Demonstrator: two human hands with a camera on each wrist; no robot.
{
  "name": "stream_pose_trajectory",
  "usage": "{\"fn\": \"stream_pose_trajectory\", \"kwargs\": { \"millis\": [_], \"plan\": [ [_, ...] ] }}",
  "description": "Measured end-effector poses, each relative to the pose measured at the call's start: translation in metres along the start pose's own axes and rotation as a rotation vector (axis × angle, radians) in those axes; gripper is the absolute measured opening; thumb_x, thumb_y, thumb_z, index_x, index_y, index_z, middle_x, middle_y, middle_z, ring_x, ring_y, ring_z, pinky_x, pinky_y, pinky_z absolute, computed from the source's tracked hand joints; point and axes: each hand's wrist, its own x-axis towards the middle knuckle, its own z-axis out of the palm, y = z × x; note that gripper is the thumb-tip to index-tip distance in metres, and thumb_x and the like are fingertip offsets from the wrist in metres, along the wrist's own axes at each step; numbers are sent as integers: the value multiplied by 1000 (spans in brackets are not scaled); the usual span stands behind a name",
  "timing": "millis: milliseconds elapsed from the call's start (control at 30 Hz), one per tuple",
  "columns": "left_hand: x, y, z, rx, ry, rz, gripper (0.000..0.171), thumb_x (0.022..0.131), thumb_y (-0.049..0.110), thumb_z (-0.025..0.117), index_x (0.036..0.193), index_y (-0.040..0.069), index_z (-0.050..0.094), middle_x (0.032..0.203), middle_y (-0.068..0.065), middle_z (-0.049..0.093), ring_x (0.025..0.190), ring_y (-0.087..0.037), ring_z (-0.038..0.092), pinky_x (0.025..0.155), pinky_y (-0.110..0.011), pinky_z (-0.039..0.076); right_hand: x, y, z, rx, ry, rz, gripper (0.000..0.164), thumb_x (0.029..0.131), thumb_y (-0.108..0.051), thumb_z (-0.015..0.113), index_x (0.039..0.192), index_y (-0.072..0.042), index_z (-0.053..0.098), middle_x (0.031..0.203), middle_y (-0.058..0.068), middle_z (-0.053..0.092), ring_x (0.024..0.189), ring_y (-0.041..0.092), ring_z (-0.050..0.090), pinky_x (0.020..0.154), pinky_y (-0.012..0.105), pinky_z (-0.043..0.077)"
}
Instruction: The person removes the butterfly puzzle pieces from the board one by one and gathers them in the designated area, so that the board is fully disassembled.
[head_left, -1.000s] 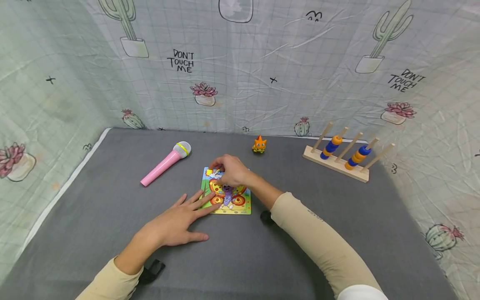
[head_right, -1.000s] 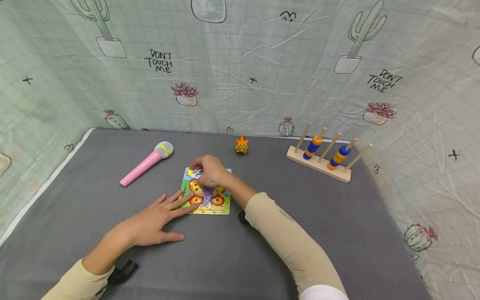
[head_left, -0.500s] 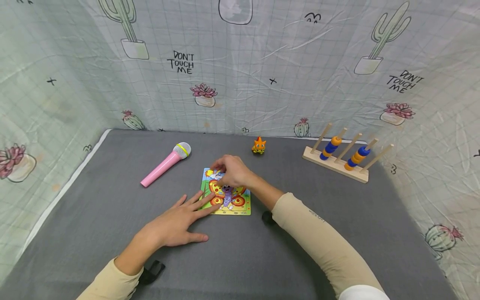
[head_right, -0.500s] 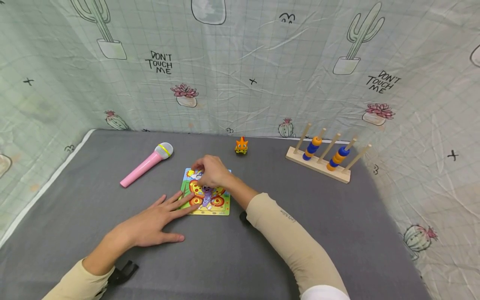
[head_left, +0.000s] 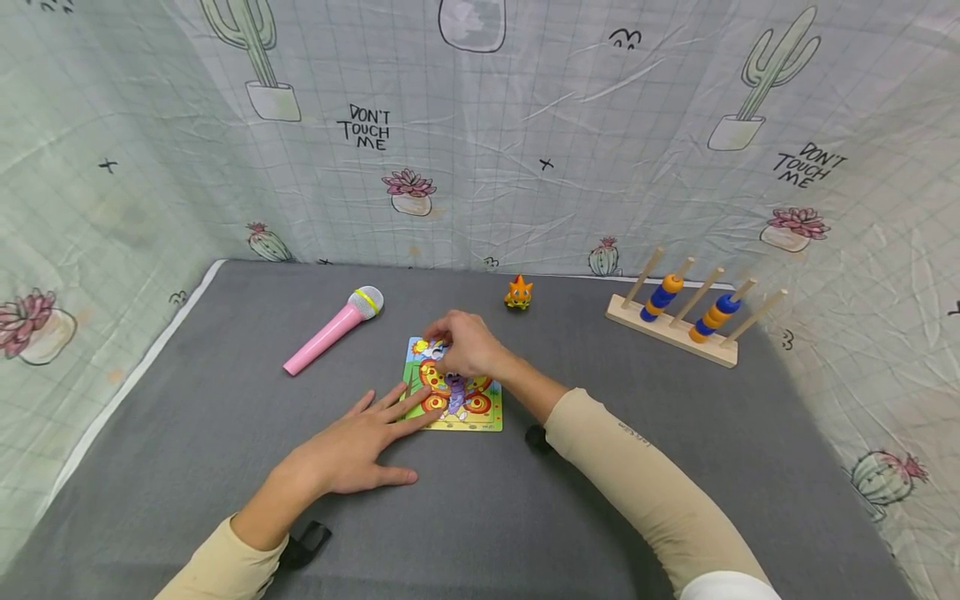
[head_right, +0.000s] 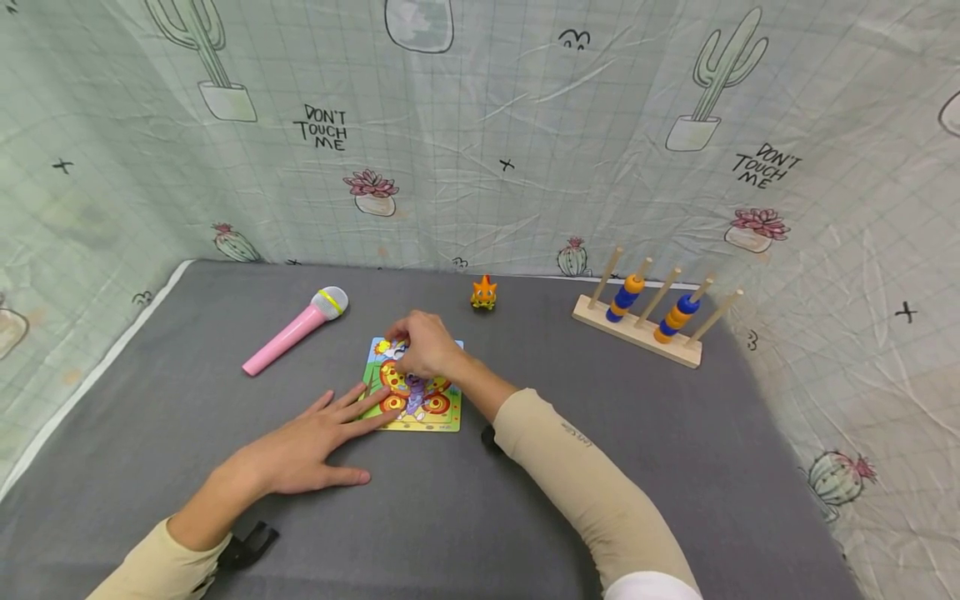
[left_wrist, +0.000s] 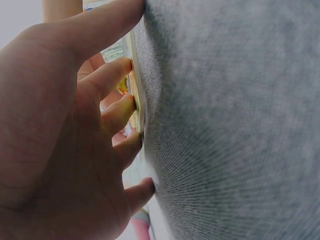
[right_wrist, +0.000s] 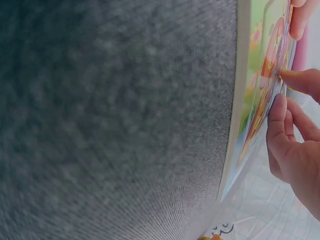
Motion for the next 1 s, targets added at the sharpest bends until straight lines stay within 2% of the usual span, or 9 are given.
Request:
{"fn": "stream_pose_trajectory", "kwargs": {
  "millis": [400,767,1000],
  "plan": [
    [0,1,0,-4,0,1,81,92,51,75,163,33,38,174,-1,25,160,-40,18,121,-75,19,-3,9,-6,66,3,-12,43,80,-12,87,122,-16,78,116,2,67,106,19,65,91,37,54],
    [0,1,-2,12,6,15,82,92,50,75,163,33,37,175,0,23,160,-41,20,120,-75,21,-15,22,-17,87,29,-64,42,80,-10,85,121,-13,78,115,3,68,107,20,67,92,34,55],
    [-1,1,-4,0,-13,1,82,93,51,75,163,34,36,174,0,23,161,-41,18,121,-75,19,-27,37,-27,119,51,-67,41,79,-9,84,119,-12,78,114,6,69,104,22,68,84,30,57]
  ]
}}
